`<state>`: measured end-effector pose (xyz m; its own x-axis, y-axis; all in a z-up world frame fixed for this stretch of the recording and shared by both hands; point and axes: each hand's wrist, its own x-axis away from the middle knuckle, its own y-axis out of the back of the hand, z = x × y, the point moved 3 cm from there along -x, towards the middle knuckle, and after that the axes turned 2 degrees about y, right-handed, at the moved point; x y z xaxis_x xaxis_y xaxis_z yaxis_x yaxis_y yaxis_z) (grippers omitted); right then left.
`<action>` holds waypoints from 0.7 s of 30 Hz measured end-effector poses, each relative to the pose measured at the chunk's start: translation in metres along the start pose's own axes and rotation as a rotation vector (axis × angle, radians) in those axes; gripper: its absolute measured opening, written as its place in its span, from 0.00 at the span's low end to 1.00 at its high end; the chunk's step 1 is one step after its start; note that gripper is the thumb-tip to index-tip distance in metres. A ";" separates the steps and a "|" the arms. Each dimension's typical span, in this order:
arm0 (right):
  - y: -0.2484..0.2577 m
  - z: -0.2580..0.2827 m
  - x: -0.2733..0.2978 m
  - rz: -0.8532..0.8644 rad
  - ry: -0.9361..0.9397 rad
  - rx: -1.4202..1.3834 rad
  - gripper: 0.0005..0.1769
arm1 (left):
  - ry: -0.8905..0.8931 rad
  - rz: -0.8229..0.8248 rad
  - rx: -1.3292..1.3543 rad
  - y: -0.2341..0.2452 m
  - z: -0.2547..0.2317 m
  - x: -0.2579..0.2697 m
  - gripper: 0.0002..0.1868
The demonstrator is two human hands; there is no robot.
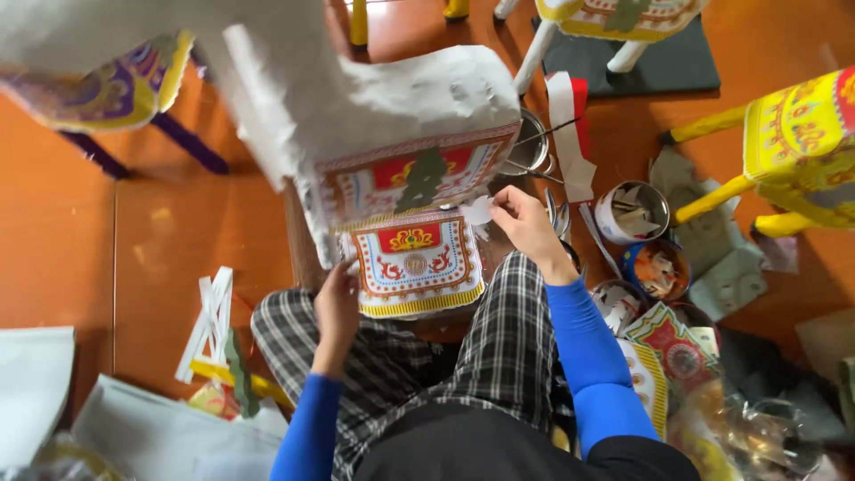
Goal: Decorating a paper-mache animal figure by applying glue to colorful paper cutouts and sticking them onto the surface.
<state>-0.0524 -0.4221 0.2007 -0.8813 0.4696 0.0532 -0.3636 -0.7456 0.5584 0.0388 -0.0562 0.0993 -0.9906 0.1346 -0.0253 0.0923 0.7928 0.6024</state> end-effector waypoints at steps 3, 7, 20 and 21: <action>-0.009 0.079 0.023 0.022 0.064 -0.399 0.03 | -0.391 0.039 0.160 0.004 -0.102 -0.005 0.32; -0.034 0.114 0.027 0.065 0.087 -0.710 0.03 | -0.943 -0.277 0.157 0.021 -0.161 -0.005 0.23; -0.042 0.231 0.014 0.172 0.919 -0.240 0.10 | -0.872 -0.452 0.316 0.130 -0.212 -0.029 0.09; -0.039 0.237 0.006 0.175 0.931 -0.247 0.10 | -0.877 -0.463 0.307 0.141 -0.216 -0.032 0.09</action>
<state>0.0283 -0.2785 0.3749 -0.7761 -0.1390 -0.6151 -0.1644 -0.8970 0.4102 0.0618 -0.0769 0.3571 -0.5254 0.0664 -0.8482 -0.1350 0.9778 0.1602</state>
